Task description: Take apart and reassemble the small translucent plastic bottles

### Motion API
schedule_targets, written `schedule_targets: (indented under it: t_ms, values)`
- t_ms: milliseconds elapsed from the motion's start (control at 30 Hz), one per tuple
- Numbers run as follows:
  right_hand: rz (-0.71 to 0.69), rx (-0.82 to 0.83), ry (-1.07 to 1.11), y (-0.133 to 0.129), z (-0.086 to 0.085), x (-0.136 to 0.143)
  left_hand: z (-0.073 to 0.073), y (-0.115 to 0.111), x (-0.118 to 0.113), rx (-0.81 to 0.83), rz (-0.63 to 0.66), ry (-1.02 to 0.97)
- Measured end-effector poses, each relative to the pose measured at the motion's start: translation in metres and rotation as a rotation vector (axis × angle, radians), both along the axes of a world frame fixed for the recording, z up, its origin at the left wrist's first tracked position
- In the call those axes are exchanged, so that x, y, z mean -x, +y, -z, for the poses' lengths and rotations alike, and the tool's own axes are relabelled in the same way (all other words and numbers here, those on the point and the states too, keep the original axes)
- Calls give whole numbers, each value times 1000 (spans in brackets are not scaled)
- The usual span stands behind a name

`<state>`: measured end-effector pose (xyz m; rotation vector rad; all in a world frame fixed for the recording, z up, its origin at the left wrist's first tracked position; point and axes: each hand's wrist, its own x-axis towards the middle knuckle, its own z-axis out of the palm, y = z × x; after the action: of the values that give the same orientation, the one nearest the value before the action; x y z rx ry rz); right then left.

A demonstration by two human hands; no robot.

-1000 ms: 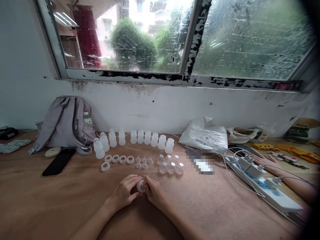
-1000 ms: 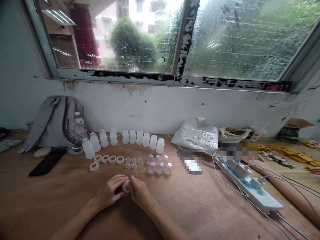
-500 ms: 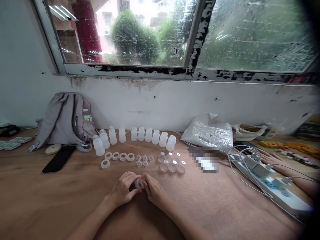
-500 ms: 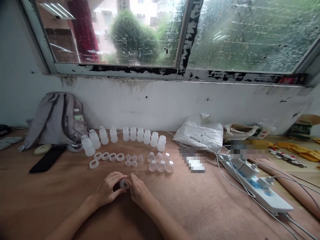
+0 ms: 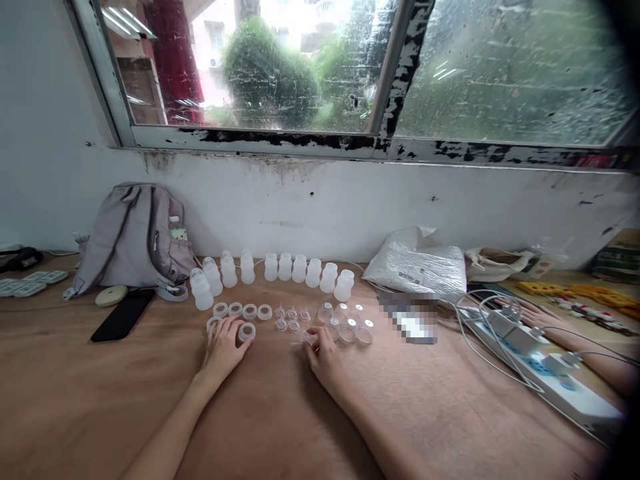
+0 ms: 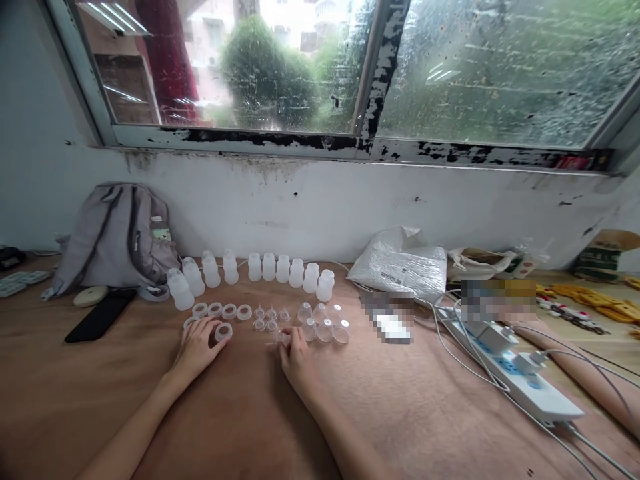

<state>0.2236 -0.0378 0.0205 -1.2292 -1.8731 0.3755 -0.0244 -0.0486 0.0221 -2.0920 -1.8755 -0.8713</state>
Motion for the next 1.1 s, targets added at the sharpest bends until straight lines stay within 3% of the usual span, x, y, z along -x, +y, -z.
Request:
schedule_targets:
  t_ms: [167,333,700,1100]
  values:
    - [17,9,10,2,-2,2,5,5,21,0,-202,38]
    - [89,-23,-46,6,-3,7,13,8,27,23,-260,29]
    - [256,-30,-132,23,0,21,36,19,35,-35,-141,-43]
    - [259,-44,-109,28,3,19,19,12,25,-68,-126,-58]
